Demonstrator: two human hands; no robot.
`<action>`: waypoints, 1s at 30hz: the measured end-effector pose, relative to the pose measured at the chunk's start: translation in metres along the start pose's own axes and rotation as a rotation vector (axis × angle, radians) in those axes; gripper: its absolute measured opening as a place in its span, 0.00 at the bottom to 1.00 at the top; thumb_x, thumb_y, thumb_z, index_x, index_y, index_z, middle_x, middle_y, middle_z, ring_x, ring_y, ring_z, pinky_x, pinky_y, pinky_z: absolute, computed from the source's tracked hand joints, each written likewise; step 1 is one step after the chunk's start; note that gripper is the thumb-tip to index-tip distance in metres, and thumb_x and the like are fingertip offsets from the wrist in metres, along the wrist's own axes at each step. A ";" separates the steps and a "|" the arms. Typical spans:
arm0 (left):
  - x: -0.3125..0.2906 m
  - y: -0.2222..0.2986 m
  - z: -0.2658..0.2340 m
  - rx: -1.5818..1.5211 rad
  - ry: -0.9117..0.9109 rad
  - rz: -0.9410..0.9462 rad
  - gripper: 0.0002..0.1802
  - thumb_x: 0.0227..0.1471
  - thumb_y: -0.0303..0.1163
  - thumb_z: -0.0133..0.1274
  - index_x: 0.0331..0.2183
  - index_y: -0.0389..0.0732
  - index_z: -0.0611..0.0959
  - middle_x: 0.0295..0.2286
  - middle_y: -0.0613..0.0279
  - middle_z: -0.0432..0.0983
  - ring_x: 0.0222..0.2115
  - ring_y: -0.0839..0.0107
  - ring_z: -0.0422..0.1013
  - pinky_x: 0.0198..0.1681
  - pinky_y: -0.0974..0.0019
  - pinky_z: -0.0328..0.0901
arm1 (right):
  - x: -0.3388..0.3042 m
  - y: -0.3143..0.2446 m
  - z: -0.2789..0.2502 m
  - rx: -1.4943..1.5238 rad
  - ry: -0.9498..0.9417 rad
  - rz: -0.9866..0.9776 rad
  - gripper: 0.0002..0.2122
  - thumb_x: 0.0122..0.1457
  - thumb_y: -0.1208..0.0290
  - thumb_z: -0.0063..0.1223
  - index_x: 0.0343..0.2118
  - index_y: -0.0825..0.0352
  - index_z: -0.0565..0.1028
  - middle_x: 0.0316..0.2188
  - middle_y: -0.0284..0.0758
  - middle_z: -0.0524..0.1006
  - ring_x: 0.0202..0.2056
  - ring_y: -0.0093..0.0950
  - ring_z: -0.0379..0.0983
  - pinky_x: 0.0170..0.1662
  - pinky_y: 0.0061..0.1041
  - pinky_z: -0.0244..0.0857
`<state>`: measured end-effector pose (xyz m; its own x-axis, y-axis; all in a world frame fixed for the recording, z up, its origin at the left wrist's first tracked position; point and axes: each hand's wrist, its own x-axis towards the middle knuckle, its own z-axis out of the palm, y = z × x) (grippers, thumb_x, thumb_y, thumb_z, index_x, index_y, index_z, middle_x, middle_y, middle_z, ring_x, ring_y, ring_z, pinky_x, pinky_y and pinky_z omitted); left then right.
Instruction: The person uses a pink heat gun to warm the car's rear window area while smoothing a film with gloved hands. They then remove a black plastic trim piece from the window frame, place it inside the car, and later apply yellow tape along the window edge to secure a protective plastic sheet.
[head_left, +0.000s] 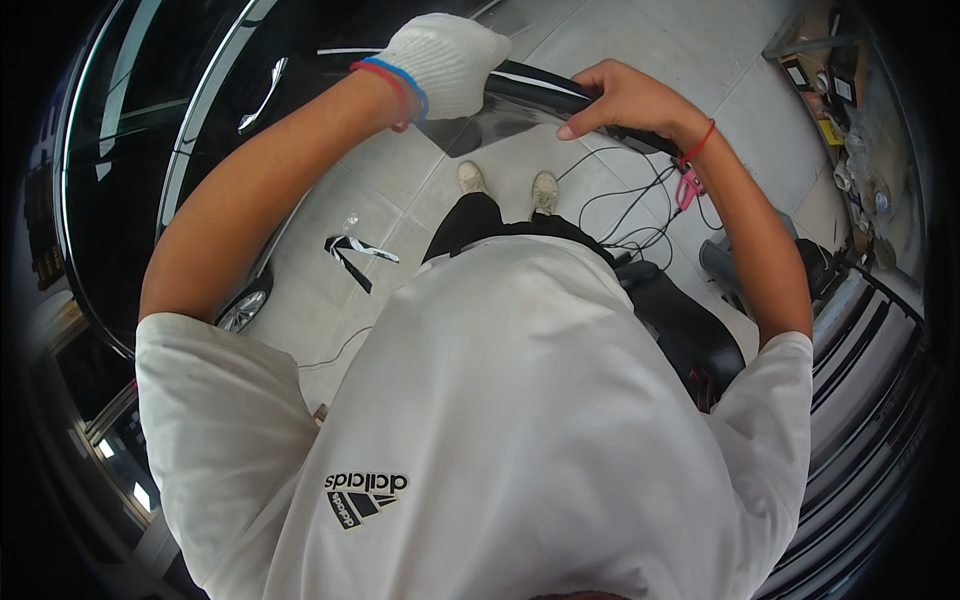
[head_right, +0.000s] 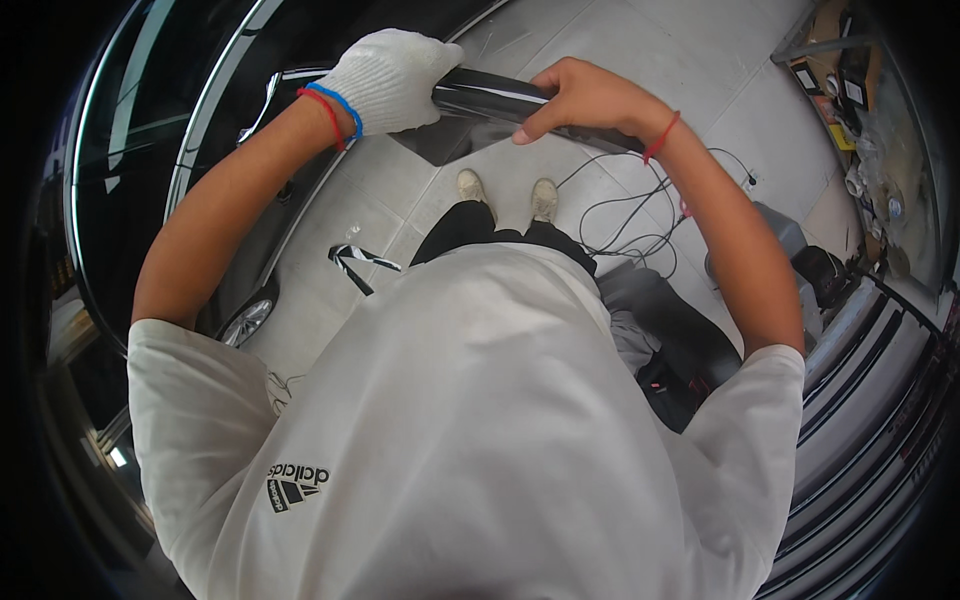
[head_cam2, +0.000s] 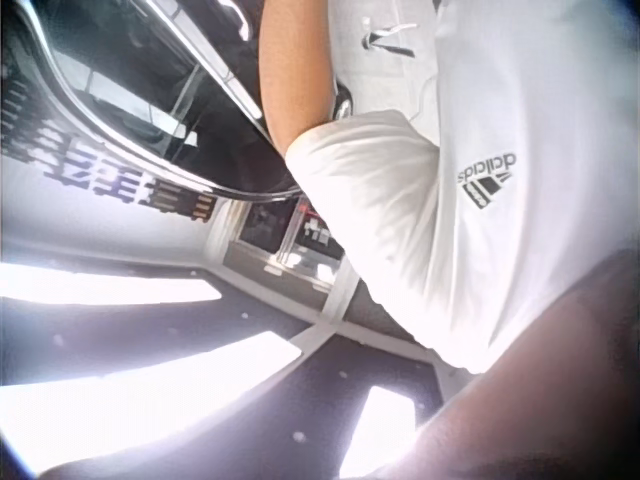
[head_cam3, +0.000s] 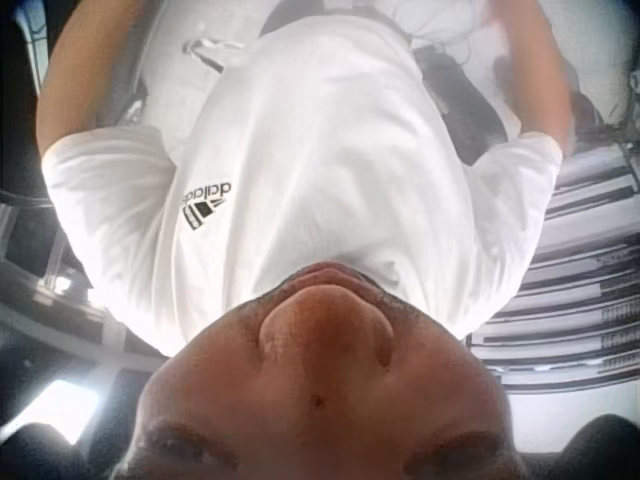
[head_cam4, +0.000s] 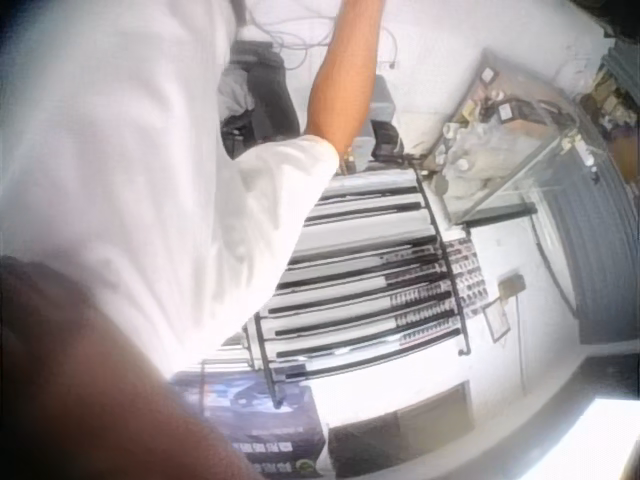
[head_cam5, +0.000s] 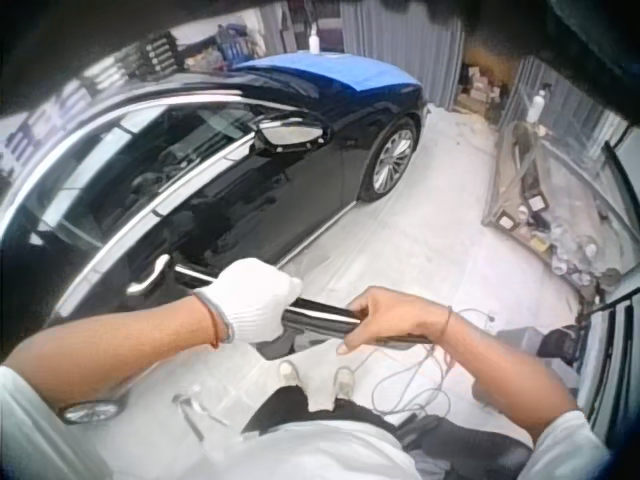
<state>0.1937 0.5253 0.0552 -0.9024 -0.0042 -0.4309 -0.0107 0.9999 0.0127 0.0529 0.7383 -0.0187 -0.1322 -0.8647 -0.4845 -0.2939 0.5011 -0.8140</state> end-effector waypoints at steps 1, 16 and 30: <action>0.001 -0.005 0.013 0.016 0.031 -0.072 0.23 0.39 0.33 0.68 0.41 0.39 0.86 0.30 0.50 0.83 0.33 0.52 0.81 0.41 0.55 0.76 | 0.006 0.007 -0.005 0.167 -0.122 0.015 0.25 0.43 0.57 0.77 0.44 0.64 0.86 0.34 0.40 0.86 0.33 0.41 0.81 0.41 0.34 0.74; -0.132 -0.071 0.035 -0.626 -0.395 -0.283 0.21 0.39 0.31 0.65 0.39 0.36 0.87 0.24 0.51 0.81 0.27 0.56 0.80 0.32 0.57 0.74 | 0.044 -0.095 0.115 -0.708 0.506 -0.445 0.21 0.49 0.61 0.74 0.43 0.68 0.83 0.39 0.41 0.85 0.37 0.33 0.83 0.41 0.29 0.74; -0.235 -0.104 0.098 -0.138 -0.037 -0.292 0.17 0.40 0.30 0.64 0.38 0.40 0.88 0.29 0.50 0.83 0.32 0.49 0.81 0.36 0.54 0.77 | 0.110 -0.157 0.201 -0.150 -0.128 -0.327 0.24 0.46 0.59 0.77 0.44 0.68 0.83 0.27 0.40 0.82 0.27 0.37 0.78 0.34 0.33 0.70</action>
<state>0.4485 0.4240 0.0669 -0.8365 -0.2872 -0.4666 -0.3274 0.9449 0.0054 0.2743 0.5711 -0.0089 0.1080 -0.9620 -0.2506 -0.4373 0.1804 -0.8811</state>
